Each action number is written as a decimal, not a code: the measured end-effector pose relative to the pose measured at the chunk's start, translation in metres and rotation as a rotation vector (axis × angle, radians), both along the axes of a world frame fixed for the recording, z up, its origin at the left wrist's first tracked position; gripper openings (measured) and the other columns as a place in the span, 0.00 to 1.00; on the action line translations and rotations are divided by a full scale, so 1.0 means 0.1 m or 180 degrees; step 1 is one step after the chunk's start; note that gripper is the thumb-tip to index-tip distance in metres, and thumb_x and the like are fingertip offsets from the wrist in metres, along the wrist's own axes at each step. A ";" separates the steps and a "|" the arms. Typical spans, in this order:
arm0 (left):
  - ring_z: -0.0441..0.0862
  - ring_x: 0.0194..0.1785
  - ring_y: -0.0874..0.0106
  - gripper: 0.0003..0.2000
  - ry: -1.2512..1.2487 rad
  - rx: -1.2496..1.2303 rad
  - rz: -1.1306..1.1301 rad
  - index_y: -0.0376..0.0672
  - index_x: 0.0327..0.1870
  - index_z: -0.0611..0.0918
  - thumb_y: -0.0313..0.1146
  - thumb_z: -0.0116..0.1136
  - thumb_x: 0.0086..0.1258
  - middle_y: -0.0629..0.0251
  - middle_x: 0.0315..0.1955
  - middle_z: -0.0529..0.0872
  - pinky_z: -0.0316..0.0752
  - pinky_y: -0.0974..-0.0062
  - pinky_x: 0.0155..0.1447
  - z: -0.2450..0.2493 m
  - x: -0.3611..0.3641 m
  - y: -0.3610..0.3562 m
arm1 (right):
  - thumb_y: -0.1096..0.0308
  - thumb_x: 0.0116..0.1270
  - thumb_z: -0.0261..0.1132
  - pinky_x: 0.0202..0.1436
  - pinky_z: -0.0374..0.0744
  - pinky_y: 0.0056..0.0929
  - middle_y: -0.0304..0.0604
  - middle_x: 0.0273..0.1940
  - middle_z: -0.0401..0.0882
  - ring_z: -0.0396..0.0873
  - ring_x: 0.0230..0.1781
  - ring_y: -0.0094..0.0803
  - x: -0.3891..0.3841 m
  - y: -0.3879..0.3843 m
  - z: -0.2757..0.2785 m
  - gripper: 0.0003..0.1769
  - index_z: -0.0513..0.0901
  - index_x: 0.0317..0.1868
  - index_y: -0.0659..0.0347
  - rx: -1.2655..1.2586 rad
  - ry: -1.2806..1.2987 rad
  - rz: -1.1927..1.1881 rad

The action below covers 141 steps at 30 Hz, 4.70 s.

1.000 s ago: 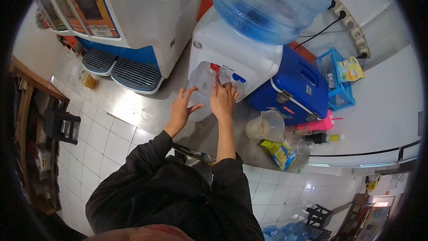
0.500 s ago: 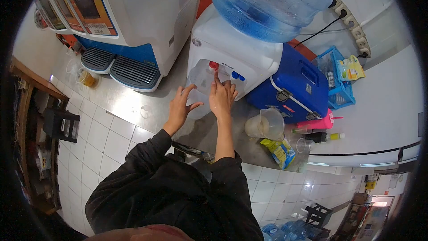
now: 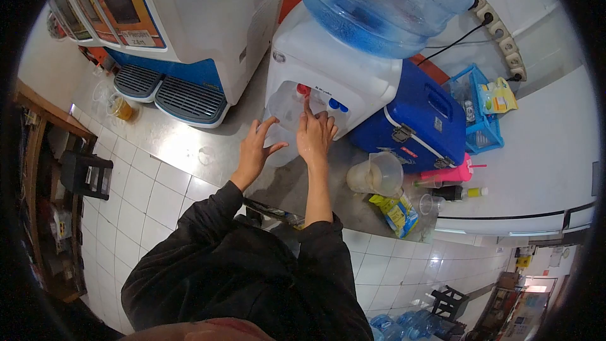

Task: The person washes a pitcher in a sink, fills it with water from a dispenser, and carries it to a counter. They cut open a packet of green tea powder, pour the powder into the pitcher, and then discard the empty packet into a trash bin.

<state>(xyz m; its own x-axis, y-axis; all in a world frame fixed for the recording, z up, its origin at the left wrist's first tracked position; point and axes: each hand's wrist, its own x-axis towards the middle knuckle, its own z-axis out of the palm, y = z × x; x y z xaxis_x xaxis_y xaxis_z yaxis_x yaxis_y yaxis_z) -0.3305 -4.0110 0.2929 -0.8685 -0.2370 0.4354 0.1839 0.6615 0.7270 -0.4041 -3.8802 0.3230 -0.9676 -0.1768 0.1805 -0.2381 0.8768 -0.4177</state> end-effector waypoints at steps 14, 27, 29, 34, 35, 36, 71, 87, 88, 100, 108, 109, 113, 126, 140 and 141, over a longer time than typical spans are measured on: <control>0.76 0.33 0.55 0.30 -0.0051 -0.0027 0.0016 0.49 0.54 0.73 0.43 0.71 0.48 0.58 0.35 0.73 0.72 0.64 0.32 -0.01 0.00 0.00 | 0.59 0.70 0.48 0.56 0.59 0.37 0.50 0.44 0.72 0.65 0.48 0.42 0.02 -0.01 0.01 0.24 0.71 0.65 0.47 -0.0053 0.0005 -0.0037; 0.76 0.47 0.56 0.29 0.0724 -0.0032 -0.0054 0.42 0.53 0.75 0.30 0.73 0.47 0.58 0.45 0.81 0.73 0.64 0.48 -0.13 -0.06 0.10 | 0.60 0.66 0.52 0.53 0.63 0.46 0.55 0.44 0.74 0.68 0.50 0.49 -0.02 0.05 -0.08 0.19 0.78 0.56 0.49 -0.0038 0.0176 -0.0125; 0.76 0.46 0.55 0.29 0.0388 -0.0148 -0.0043 0.43 0.54 0.73 0.31 0.72 0.48 0.58 0.46 0.78 0.72 0.63 0.48 -0.11 -0.06 0.10 | 0.60 0.66 0.53 0.52 0.62 0.43 0.54 0.44 0.74 0.67 0.50 0.47 0.00 0.03 -0.16 0.18 0.80 0.54 0.50 -0.0199 0.0491 -0.0247; 0.75 0.48 0.56 0.31 0.0057 -0.0114 -0.0068 0.43 0.56 0.71 0.32 0.72 0.50 0.58 0.47 0.76 0.71 0.65 0.48 -0.07 -0.03 0.12 | 0.61 0.66 0.52 0.52 0.62 0.42 0.54 0.44 0.73 0.66 0.50 0.46 0.03 0.04 -0.13 0.22 0.75 0.61 0.50 -0.0380 0.0549 -0.0331; 0.75 0.48 0.56 0.31 0.0074 -0.0135 -0.0140 0.43 0.56 0.71 0.32 0.72 0.50 0.58 0.47 0.76 0.71 0.65 0.48 -0.06 -0.03 0.12 | 0.61 0.66 0.52 0.52 0.61 0.41 0.54 0.44 0.73 0.66 0.50 0.45 0.05 0.05 -0.11 0.22 0.75 0.61 0.51 -0.0445 0.0530 -0.0300; 0.75 0.47 0.57 0.31 0.0309 -0.0273 -0.0134 0.43 0.57 0.71 0.32 0.72 0.50 0.59 0.47 0.76 0.71 0.66 0.46 -0.05 -0.03 0.13 | 0.61 0.67 0.52 0.52 0.61 0.41 0.53 0.44 0.73 0.66 0.49 0.45 0.06 0.05 -0.09 0.23 0.74 0.61 0.52 -0.0512 0.0512 -0.0263; 0.73 0.57 0.59 0.29 0.0428 -0.0315 -0.0346 0.36 0.59 0.69 0.23 0.68 0.55 0.52 0.54 0.75 0.66 0.64 0.62 -0.16 -0.02 0.15 | 0.62 0.66 0.53 0.60 0.57 0.41 0.58 0.52 0.70 0.61 0.57 0.47 0.05 0.01 -0.29 0.22 0.75 0.60 0.57 -0.0729 0.0828 -0.0512; 0.73 0.56 0.57 0.27 0.0495 -0.0327 -0.0446 0.34 0.58 0.68 0.22 0.65 0.58 0.50 0.53 0.74 0.66 0.64 0.60 -0.17 -0.02 0.15 | 0.54 0.69 0.51 0.63 0.55 0.42 0.57 0.53 0.68 0.57 0.60 0.46 0.06 0.00 -0.29 0.25 0.75 0.60 0.58 -0.0780 0.0786 -0.0487; 0.73 0.56 0.57 0.27 0.0486 -0.0414 -0.0385 0.34 0.58 0.68 0.22 0.66 0.58 0.50 0.53 0.74 0.66 0.64 0.60 -0.15 -0.01 0.16 | 0.53 0.68 0.51 0.62 0.55 0.42 0.56 0.52 0.68 0.57 0.59 0.46 0.06 0.00 -0.29 0.25 0.75 0.60 0.58 -0.0812 0.0884 -0.0506; 0.73 0.55 0.59 0.28 0.0382 -0.0107 -0.0398 0.35 0.59 0.68 0.20 0.66 0.55 0.52 0.53 0.75 0.66 0.66 0.60 -0.21 -0.04 0.14 | 0.53 0.68 0.51 0.59 0.56 0.40 0.55 0.52 0.68 0.58 0.58 0.44 0.10 0.02 -0.22 0.24 0.77 0.57 0.60 -0.0820 0.0790 -0.0466; 0.73 0.55 0.59 0.29 0.0373 -0.0134 -0.0351 0.35 0.59 0.68 0.20 0.67 0.55 0.52 0.53 0.75 0.66 0.66 0.60 -0.21 -0.05 0.14 | 0.53 0.68 0.51 0.57 0.56 0.39 0.54 0.50 0.68 0.58 0.56 0.44 0.08 0.01 -0.26 0.24 0.77 0.57 0.59 -0.0731 0.0982 -0.0532; 0.73 0.55 0.59 0.29 0.0391 -0.0233 -0.0330 0.35 0.59 0.68 0.20 0.67 0.54 0.52 0.53 0.75 0.66 0.66 0.60 -0.18 -0.03 0.15 | 0.53 0.68 0.51 0.57 0.57 0.39 0.54 0.49 0.68 0.59 0.55 0.44 0.08 0.02 -0.24 0.24 0.77 0.57 0.59 -0.0771 0.0902 -0.0496; 0.74 0.56 0.58 0.30 0.0422 0.0031 -0.0439 0.35 0.59 0.68 0.21 0.67 0.54 0.53 0.54 0.75 0.67 0.66 0.60 -0.29 -0.10 0.09 | 0.52 0.68 0.51 0.65 0.52 0.45 0.60 0.57 0.64 0.55 0.61 0.49 0.10 0.04 -0.17 0.24 0.79 0.54 0.61 -0.1063 0.0543 -0.0389; 0.74 0.56 0.56 0.30 0.0521 -0.0335 -0.0354 0.36 0.58 0.68 0.23 0.68 0.54 0.52 0.53 0.76 0.66 0.65 0.60 -0.28 -0.07 0.08 | 0.54 0.66 0.54 0.58 0.57 0.39 0.58 0.53 0.67 0.58 0.57 0.45 0.08 -0.03 -0.29 0.23 0.78 0.55 0.60 -0.0724 0.1152 -0.0657; 0.73 0.57 0.58 0.29 0.0533 -0.0462 -0.0296 0.35 0.59 0.68 0.21 0.67 0.54 0.52 0.53 0.75 0.66 0.65 0.61 -0.17 -0.04 0.15 | 0.53 0.67 0.54 0.58 0.57 0.40 0.58 0.55 0.66 0.58 0.58 0.45 0.08 0.00 -0.25 0.23 0.78 0.55 0.60 -0.0915 0.0792 -0.0569; 0.73 0.57 0.58 0.29 0.0532 -0.0450 -0.0332 0.35 0.59 0.68 0.21 0.67 0.54 0.52 0.53 0.75 0.66 0.65 0.61 -0.19 -0.04 0.14 | 0.53 0.67 0.54 0.60 0.56 0.41 0.58 0.56 0.66 0.58 0.59 0.46 0.07 -0.01 -0.26 0.24 0.78 0.55 0.60 -0.0927 0.0817 -0.0531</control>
